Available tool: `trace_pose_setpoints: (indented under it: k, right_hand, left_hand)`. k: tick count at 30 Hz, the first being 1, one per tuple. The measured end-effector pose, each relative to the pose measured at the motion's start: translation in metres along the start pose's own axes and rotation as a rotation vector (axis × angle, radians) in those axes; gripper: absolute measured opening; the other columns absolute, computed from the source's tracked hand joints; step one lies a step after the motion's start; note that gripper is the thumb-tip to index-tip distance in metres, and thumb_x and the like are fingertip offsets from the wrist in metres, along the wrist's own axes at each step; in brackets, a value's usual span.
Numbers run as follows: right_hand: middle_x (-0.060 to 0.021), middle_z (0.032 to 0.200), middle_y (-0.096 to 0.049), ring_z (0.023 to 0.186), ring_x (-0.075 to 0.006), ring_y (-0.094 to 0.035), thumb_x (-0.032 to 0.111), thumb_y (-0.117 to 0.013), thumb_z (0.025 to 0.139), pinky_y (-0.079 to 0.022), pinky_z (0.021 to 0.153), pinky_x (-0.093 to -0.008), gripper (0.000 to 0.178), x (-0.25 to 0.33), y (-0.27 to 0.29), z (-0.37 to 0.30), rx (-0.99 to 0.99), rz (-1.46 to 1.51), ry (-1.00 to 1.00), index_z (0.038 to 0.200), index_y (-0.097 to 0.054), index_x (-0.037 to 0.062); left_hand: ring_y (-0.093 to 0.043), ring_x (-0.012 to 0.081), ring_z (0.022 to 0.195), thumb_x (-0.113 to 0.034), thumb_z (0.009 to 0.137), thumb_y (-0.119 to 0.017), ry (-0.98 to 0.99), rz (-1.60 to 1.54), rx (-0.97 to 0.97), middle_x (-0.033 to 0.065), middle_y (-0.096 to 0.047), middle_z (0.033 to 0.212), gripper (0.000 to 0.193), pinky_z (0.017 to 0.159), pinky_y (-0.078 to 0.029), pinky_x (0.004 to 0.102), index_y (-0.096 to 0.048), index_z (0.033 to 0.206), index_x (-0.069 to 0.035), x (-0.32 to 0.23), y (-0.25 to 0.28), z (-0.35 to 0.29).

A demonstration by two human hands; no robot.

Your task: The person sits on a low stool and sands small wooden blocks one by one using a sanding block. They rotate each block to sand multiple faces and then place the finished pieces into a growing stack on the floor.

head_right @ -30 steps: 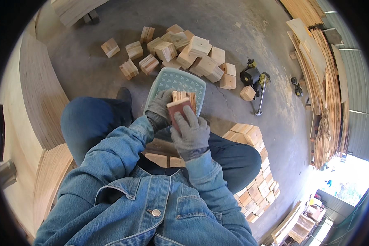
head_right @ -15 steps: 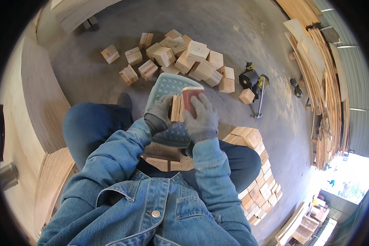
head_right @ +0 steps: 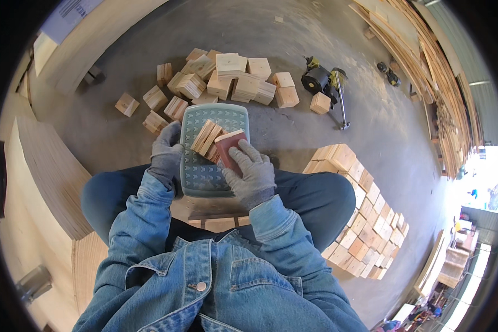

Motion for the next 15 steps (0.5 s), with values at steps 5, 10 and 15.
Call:
trace_pose_setpoints:
  k: [5,10,15]
  right_hand:
    - [-0.0138,0.15,-0.062,0.126,-0.0403,-0.062,0.028,-0.088,0.082,-0.049,0.11,-0.0486,0.055,-0.04,0.001,0.004,-0.11,0.138,-0.154,0.133,-0.074,0.0146]
    - [-0.0183,0.149,-0.062,0.131,-0.0367,-0.064,0.019,-0.089,0.084,-0.054,0.11,-0.042,0.054,-0.049,0.006,0.005,-0.149,0.21,-0.168,0.133,-0.072,0.0068]
    - [-0.0184,0.148,-0.062,0.13,-0.0353,-0.065,0.019,-0.089,0.085,-0.054,0.11,-0.0407,0.053,-0.048,0.005,0.007,-0.123,0.213,-0.16,0.133,-0.072,0.0057]
  left_hand:
    - [-0.062,0.0306,0.132,-0.013,0.085,-0.089,-0.075,0.086,-0.07,0.0217,-0.06,0.147,0.081,0.115,-0.049,0.0403,-0.048,0.153,0.004,-0.037,-0.009,-0.021]
    - [-0.055,0.0437,0.134,-0.056,0.069,-0.097,-0.271,0.816,0.068,0.0293,-0.052,0.147,0.122,0.112,-0.049,0.0492,-0.035,0.157,0.002,-0.078,-0.052,-0.034]
    - [-0.055,0.042,0.136,-0.049,0.068,-0.096,-0.002,0.932,0.243,0.027,-0.053,0.148,0.119,0.112,-0.049,0.0506,-0.034,0.16,-0.006,-0.082,-0.064,-0.03]
Point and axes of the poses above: each hand's wrist, its own z-axis towards the middle knuckle, its own y-axis out of the back of the hand, x = y × z, the point moved 6 cm from there along z, towards the middle knuckle
